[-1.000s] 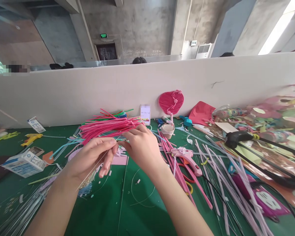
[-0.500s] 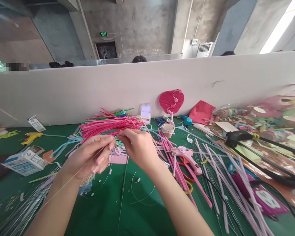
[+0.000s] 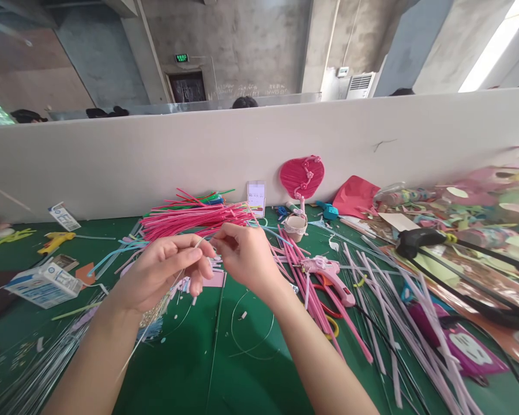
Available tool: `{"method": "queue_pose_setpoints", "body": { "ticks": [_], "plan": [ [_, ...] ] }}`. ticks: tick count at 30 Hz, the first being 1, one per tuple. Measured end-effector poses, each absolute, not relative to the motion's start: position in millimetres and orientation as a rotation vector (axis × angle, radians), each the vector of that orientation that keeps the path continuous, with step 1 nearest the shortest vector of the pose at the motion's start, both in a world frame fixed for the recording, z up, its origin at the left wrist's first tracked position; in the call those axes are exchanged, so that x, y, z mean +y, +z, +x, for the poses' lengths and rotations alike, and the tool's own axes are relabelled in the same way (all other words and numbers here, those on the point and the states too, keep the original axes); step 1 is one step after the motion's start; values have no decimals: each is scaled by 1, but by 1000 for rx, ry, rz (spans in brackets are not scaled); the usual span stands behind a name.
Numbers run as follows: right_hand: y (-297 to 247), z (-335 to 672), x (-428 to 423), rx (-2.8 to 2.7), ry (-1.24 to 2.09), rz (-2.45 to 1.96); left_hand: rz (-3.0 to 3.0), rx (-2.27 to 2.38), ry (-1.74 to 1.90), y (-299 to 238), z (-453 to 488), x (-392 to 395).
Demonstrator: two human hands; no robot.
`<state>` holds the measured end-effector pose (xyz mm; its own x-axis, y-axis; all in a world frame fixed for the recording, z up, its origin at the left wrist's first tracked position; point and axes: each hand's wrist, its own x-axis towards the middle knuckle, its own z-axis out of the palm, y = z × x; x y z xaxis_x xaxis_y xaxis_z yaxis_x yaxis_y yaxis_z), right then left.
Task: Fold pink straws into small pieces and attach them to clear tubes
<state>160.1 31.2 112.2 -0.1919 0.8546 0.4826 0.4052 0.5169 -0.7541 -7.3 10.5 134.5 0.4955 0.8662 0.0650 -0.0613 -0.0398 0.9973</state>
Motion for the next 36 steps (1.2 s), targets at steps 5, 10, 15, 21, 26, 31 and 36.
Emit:
{"method": "queue_pose_setpoints", "body": {
  "ticks": [5,10,15,21,26,31,36],
  "plan": [
    [110,159,33,-1778,636,-1026,1432,754,934,135,-9,10],
    [110,160,34,-1773,694,-1021,1449,717,940,135,-8,9],
    [109,159,35,-1762,704,-1007,1468,731,977,136,-9,7],
    [106,157,37,-1759,711,-1018,1461,774,1062,136,-10,8],
    [102,158,39,-1756,738,-1029,1468,839,1115,136,-11,8],
    [101,158,40,-1752,752,-1021,1492,873,1151,137,-11,7],
    [99,157,43,-1736,742,-1030,1473,827,1172,140,-9,4]
  ]
}}
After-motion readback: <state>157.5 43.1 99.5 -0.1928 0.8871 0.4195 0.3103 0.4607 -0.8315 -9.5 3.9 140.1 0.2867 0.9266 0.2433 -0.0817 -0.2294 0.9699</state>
